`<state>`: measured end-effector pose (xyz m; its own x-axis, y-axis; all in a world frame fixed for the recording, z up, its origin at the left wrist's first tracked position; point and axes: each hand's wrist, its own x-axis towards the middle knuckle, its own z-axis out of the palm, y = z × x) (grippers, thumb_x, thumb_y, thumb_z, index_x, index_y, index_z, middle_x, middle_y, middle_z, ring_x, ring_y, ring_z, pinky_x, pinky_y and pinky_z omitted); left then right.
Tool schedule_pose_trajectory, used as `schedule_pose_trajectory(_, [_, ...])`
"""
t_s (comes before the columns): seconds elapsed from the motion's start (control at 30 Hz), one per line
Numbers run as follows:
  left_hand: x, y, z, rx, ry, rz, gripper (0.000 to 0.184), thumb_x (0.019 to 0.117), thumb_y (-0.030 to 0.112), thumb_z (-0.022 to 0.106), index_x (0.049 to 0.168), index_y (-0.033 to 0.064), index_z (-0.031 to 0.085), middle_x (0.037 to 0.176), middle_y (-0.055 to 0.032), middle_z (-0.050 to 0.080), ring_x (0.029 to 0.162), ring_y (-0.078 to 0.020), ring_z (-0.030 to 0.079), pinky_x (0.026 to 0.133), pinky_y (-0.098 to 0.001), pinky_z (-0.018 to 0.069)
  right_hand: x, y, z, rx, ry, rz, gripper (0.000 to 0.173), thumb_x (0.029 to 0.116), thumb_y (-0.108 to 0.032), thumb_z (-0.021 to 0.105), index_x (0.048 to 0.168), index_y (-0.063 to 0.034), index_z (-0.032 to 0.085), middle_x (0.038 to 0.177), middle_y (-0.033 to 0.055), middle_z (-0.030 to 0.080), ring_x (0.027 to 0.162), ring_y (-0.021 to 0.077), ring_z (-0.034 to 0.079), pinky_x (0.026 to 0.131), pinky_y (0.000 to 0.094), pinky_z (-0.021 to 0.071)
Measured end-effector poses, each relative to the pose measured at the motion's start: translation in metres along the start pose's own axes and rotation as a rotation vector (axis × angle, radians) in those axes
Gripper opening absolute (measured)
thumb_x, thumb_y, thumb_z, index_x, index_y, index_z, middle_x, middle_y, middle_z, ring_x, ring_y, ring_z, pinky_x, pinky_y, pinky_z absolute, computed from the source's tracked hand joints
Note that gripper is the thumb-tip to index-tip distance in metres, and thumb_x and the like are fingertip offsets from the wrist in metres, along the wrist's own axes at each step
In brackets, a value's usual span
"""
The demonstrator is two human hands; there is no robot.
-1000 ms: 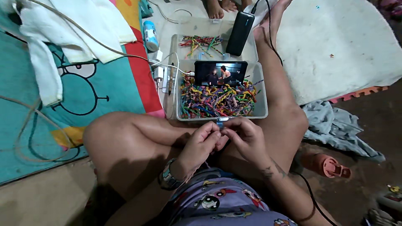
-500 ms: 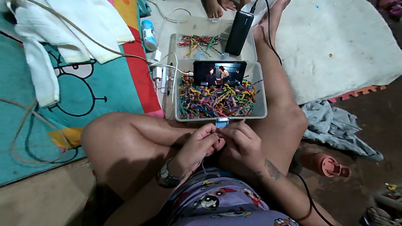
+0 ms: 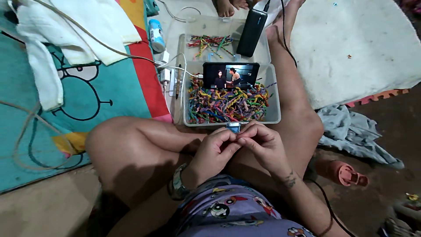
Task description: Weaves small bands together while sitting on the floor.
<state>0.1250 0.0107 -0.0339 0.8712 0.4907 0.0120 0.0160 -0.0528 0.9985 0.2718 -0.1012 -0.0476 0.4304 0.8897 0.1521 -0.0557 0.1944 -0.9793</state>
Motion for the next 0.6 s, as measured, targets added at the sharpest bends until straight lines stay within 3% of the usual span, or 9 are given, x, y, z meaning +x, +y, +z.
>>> schedule_pose_trajectory(0.1, [0.000, -0.001, 0.004, 0.216, 0.050, 0.100, 0.020, 0.1002, 0.013, 0.060, 0.096, -0.0030, 0.070, 0.093, -0.0079, 0.066, 0.088, -0.0015, 0.062, 0.080, -0.0136, 0.0511, -0.001, 0.003, 0.003, 0.007, 0.047, 0.007, 0.006, 0.0929, -0.015, 0.074, 0.089, -0.0141, 0.070, 0.090, -0.0080, 0.067, 0.084, -0.0005, 0.063, 0.077, 0.0175, 0.0548])
schedule_pose_trajectory(0.23, [0.002, 0.001, 0.001, 0.154, 0.019, 0.026, 0.020, 0.1018, 0.014, 0.058, 0.100, -0.0021, 0.070, 0.093, -0.0041, 0.066, 0.085, 0.0020, 0.061, 0.077, -0.0123, 0.0505, 0.001, 0.005, 0.009, 0.050, 0.098, 0.056, 0.013, 0.0927, -0.015, 0.074, 0.087, -0.0167, 0.063, 0.085, -0.0100, 0.064, 0.078, -0.0022, 0.061, 0.073, 0.0164, 0.0542])
schedule_pose_trajectory(0.3, [0.004, 0.008, -0.003, -0.029, -0.019, -0.092, 0.015, 0.1021, 0.013, 0.057, 0.101, 0.0014, 0.067, 0.087, 0.0049, 0.063, 0.074, 0.0061, 0.056, 0.068, -0.0108, 0.0477, 0.003, 0.005, 0.003, 0.010, -0.007, 0.061, 0.012, 0.1005, -0.027, 0.064, 0.101, -0.0150, 0.065, 0.098, -0.0096, 0.064, 0.089, -0.0022, 0.061, 0.079, 0.0177, 0.0541])
schedule_pose_trajectory(0.37, [0.007, 0.012, -0.005, -0.267, -0.052, -0.221, 0.009, 0.1023, 0.009, 0.056, 0.103, 0.0060, 0.064, 0.081, 0.0102, 0.061, 0.066, 0.0051, 0.054, 0.062, -0.0128, 0.0464, 0.005, 0.005, -0.005, 0.008, -0.138, 0.051, 0.030, 0.1052, -0.032, 0.056, 0.120, -0.0092, 0.068, 0.120, -0.0031, 0.064, 0.107, 0.0035, 0.061, 0.092, 0.0234, 0.0540])
schedule_pose_trajectory(0.43, [0.009, 0.014, -0.006, -0.464, -0.098, -0.320, 0.011, 0.1010, 0.006, 0.056, 0.109, 0.0076, 0.063, 0.082, 0.0103, 0.062, 0.064, 0.0039, 0.053, 0.059, -0.0132, 0.0457, 0.009, 0.004, -0.010, 0.077, -0.195, 0.042, 0.027, 0.1052, -0.031, 0.057, 0.115, -0.0127, 0.074, 0.127, -0.0033, 0.065, 0.115, 0.0051, 0.061, 0.097, 0.0250, 0.0529])
schedule_pose_trajectory(0.5, [0.011, 0.013, -0.008, -0.642, -0.191, -0.399, 0.024, 0.1002, 0.003, 0.054, 0.123, 0.0096, 0.059, 0.087, 0.0091, 0.063, 0.064, 0.0034, 0.053, 0.058, -0.0131, 0.0458, 0.014, 0.003, -0.013, 0.168, -0.241, 0.032, 0.023, 0.1040, -0.032, 0.059, 0.107, -0.0177, 0.077, 0.125, -0.0065, 0.068, 0.116, 0.0042, 0.061, 0.097, 0.0240, 0.0524])
schedule_pose_trajectory(0.6, [0.011, 0.009, -0.012, -0.846, -0.367, -0.429, 0.022, 0.1019, 0.006, 0.052, 0.121, 0.0166, 0.054, 0.080, 0.0073, 0.060, 0.063, 0.0005, 0.054, 0.057, -0.0147, 0.0471, 0.021, 0.004, -0.018, 0.289, -0.374, 0.051, 0.025, 0.1055, -0.034, 0.056, 0.103, -0.0179, 0.075, 0.121, -0.0068, 0.069, 0.115, 0.0049, 0.061, 0.097, 0.0255, 0.0516])
